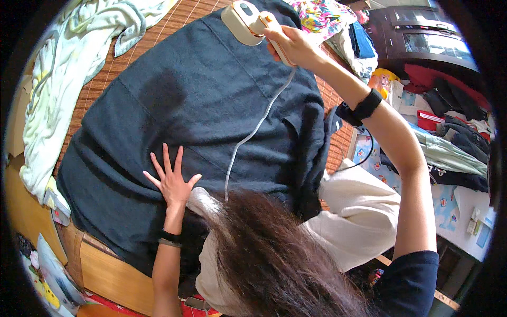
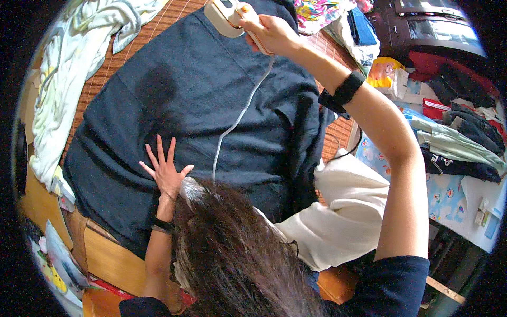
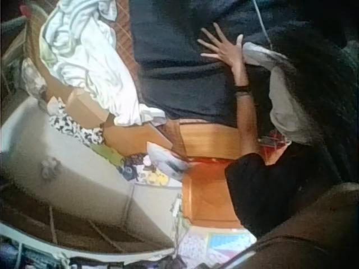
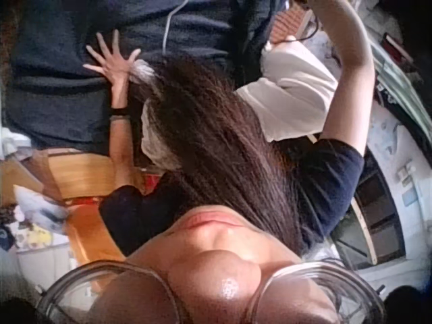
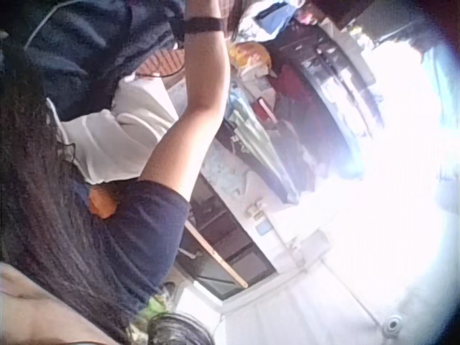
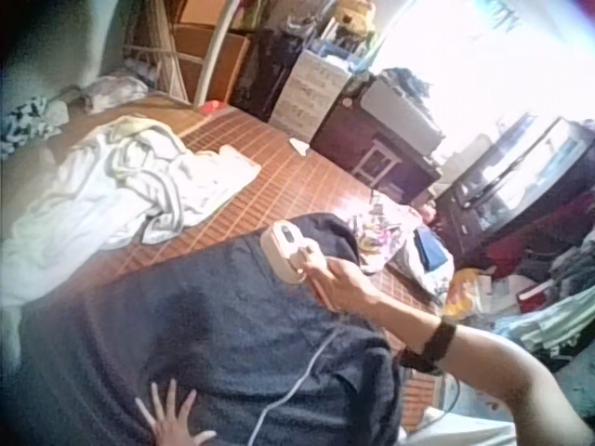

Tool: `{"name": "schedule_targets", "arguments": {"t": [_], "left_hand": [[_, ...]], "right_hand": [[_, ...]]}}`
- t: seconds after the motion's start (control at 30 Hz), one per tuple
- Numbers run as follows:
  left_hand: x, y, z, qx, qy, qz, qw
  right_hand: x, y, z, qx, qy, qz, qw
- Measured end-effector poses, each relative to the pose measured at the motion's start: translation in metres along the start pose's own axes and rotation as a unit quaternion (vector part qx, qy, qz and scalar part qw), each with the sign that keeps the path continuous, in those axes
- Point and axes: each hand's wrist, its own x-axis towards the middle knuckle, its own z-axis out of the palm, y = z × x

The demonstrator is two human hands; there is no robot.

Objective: The person uses a handheld steam iron to press a dark garment laid out on a bed. They move the iron across the fabric while smoothing it with their other hand, occasionally adjusting the garment's position to reach different areas.

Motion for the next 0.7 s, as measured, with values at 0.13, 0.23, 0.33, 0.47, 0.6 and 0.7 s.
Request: {"name": "schedule_targets", "arguments": {"t": [0.13,0.23,0.33,0.47,0.6,0.7], "left_hand": [[-0.001,0.003,-0.003,-0.002,-0.011,-0.02,1.0],[0.002,0.007,-0.006,-0.012,-0.022,-0.025,0.999],[0.007,0.012,-0.012,-0.011,-0.047,-0.041,0.998],[0.016,0.028,-0.025,0.027,-0.097,-0.071,0.992],[0.018,0.071,-0.029,0.113,-0.12,-0.099,0.981],[0.013,0.121,-0.011,0.026,-0.067,-0.06,0.996]], "right_hand": [[-0.007,-0.005,-0.012,0.003,0.003,-0.068,0.998],[-0.002,0.011,-0.025,-0.014,0.023,-0.028,0.999],[0.003,0.046,-0.041,0.008,0.008,-0.035,0.999],[0.007,0.097,-0.053,0.101,-0.051,-0.032,0.993],[0.012,0.132,-0.04,0.204,-0.088,-0.057,0.973],[0.049,0.127,-0.005,0.468,-0.207,-0.061,0.857]]}}
